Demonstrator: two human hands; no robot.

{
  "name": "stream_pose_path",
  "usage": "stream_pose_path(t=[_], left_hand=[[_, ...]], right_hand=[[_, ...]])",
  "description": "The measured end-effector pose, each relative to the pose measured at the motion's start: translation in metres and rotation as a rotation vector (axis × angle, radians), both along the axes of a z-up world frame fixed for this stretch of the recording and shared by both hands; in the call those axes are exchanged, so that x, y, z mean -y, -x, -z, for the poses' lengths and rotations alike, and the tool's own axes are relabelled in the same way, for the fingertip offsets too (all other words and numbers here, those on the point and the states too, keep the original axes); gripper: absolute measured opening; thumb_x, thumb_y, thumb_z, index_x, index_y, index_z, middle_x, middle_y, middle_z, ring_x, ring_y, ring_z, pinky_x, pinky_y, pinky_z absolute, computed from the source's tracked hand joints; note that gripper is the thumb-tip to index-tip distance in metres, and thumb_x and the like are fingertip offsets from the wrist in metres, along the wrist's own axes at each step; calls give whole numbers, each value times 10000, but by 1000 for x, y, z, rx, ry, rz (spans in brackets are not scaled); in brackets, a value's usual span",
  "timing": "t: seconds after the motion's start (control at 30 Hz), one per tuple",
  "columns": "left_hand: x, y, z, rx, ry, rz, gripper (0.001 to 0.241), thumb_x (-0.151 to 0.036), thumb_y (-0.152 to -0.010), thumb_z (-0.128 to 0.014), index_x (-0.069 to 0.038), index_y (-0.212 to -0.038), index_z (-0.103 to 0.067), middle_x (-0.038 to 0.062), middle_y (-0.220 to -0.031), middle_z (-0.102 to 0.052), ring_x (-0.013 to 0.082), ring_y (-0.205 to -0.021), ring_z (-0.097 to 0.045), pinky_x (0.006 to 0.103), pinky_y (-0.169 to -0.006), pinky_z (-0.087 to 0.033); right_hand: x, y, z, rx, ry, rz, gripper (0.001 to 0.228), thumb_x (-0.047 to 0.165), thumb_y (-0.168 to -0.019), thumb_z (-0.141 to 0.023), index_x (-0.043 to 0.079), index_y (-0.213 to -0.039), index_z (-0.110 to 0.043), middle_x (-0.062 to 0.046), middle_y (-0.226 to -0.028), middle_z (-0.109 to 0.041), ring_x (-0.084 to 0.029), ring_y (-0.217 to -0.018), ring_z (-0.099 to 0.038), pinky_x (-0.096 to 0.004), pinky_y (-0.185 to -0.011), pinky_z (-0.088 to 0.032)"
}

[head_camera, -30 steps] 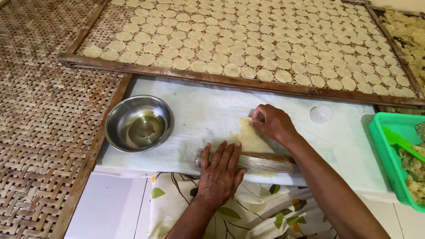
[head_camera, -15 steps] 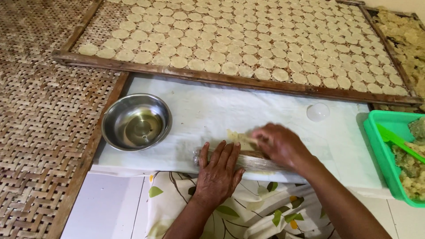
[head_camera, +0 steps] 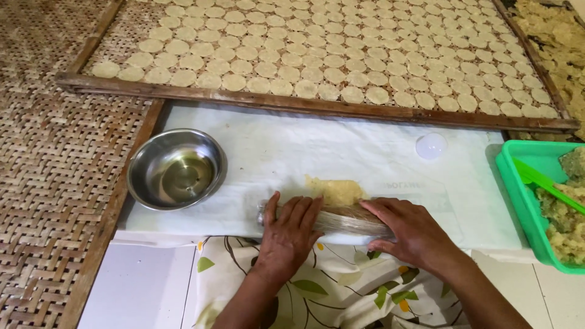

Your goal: Rolling out dough and cutting small circular shapes for crackers.

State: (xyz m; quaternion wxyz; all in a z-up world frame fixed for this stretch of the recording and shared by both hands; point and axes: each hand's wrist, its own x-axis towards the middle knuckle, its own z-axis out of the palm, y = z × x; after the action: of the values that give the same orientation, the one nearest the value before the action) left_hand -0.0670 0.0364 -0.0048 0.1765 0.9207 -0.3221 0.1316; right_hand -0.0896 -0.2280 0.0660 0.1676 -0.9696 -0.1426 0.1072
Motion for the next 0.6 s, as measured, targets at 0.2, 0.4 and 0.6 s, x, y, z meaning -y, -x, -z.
stream_pose_path(t=[0.2, 0.4, 0.6], left_hand=[[4, -23, -57, -92, -20, 45, 832, -338, -807, -793, -83, -1513, -435, 91, -1296, -607, 275, -1256, -532, 598, -1200, -158], [4, -44, -68, -135, -69, 38, 844, -429, -839, -763, -122, -1542, -410, 64, -1308, -600, 239, -1288, -511, 520, -1227, -203], [3, -61, -12, -200, -181, 66, 825, -556, -932, -614, -72, -1537, -333, 140, -1467, -468, 320, -1448, -348, 615, -1196, -152]], right_hand=[[7, -10, -36, -236, 154, 257, 782, 464, -806, -784, 419, -1519, -466, 26, -1294, -669, -206, -1017, -727, -410, -1036, -549], [11, -27, -38, -91, 48, 207, 731, 450, -783, -811, 329, -1445, -524, 6, -1218, -711, -233, -963, -716, -422, -938, -553], [20, -33, 15, 53, 150, 66, 707, 535, -822, -720, 311, -1463, -525, -33, -1433, -550, -266, -1229, -567, -472, -983, -478]])
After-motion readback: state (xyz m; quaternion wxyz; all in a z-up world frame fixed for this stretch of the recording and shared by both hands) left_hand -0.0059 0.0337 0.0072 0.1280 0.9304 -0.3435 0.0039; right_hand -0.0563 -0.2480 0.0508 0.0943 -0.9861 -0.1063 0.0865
